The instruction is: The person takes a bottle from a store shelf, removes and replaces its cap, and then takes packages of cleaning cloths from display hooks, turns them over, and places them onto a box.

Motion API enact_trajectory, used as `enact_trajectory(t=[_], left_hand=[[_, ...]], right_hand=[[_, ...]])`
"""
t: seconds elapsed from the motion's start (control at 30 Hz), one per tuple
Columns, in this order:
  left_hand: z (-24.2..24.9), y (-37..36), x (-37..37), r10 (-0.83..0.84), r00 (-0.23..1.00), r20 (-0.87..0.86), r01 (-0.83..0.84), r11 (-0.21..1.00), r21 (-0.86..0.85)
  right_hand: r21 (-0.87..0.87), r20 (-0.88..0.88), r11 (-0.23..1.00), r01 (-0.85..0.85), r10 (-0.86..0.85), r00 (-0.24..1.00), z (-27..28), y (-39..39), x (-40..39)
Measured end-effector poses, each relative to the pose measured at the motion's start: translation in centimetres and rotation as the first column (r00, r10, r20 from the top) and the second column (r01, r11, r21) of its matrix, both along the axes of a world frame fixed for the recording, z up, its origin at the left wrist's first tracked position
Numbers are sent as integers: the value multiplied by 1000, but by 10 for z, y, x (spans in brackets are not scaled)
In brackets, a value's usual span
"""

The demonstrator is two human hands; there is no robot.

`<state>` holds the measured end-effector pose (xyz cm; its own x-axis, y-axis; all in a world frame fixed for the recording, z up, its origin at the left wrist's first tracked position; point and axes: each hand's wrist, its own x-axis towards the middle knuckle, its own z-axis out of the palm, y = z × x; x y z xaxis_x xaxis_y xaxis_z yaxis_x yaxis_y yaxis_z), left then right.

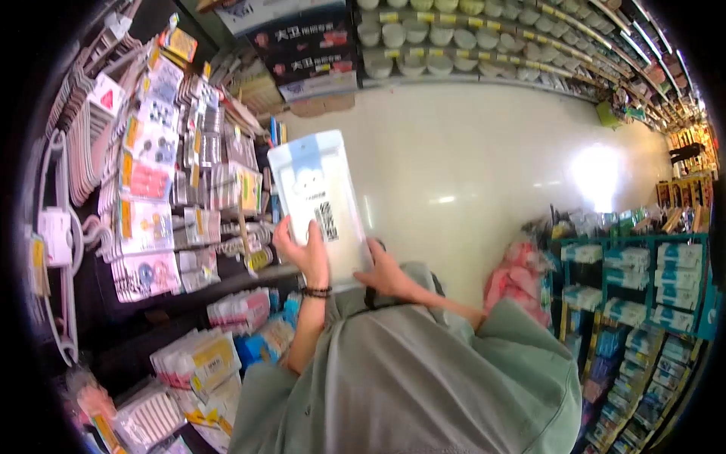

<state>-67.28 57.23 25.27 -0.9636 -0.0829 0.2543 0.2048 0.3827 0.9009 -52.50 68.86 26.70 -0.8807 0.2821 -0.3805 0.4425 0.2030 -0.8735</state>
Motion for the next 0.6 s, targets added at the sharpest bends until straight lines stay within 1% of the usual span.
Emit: enact_trajectory(t=[0.03, 0.07, 0.1, 0.13, 0.17, 0.23, 0.27, 0.3, 0.33, 0.37, 0.4, 0.43, 0.5, 0.6], left_hand=[[10, 10, -5, 51, 997, 66, -58, 993, 105], [8, 13, -14, 61, 996, 65, -71, 984, 161], [-1, 16, -23, 79, 992, 98, -103, 958, 269], [0, 21, -31, 77, 980, 183, -141, 920, 367], [20, 32, -36, 64, 950, 306, -210, 856, 472], [32, 45, -53, 66, 957, 281, -214, 817, 535], [29, 51, -63, 96, 966, 240, -215, 816, 537], [24, 56, -72, 126, 972, 201, -216, 815, 538], [18, 57, -82, 103, 971, 214, -207, 810, 549], [35, 69, -89, 57, 975, 217, -184, 754, 630], [30, 71, -100, 11, 977, 215, -154, 729, 667], [24, 73, -113, -35, 977, 212, -127, 703, 700], [35, 91, -136, -68, 983, 171, -84, 663, 744], [41, 117, -178, -97, 983, 156, -59, 638, 768]], right_hand=[[76, -52, 997, 9, -5, 999, 0, 4, -7], [56, -31, 998, 9, -7, 1000, 5, 10, -15], [36, -11, 999, 8, -8, 1000, 14, 16, -23], [43, 11, 999, 2, -3, 1000, 30, 24, -34], [49, 37, 999, -2, 0, 999, 43, 31, -44], [208, -149, 978, 22, 9, 989, 42, 43, -61], [284, -236, 958, 45, 24, 972, 41, 51, -70], [298, -302, 951, 79, 16, 953, 45, 61, -81], [308, -367, 945, 113, 9, 930, 49, 68, -92], [313, -429, 938, 146, 2, 903, 55, 77, -105], [300, -465, 938, 175, -17, 885, 60, 86, -118], [248, -468, 951, 187, -51, 882, 58, 95, -131], [139, -458, 969, 206, -121, 881, 57, 110, -156], [220, -408, 965, 143, -42, 912, 57, 138, -196]])
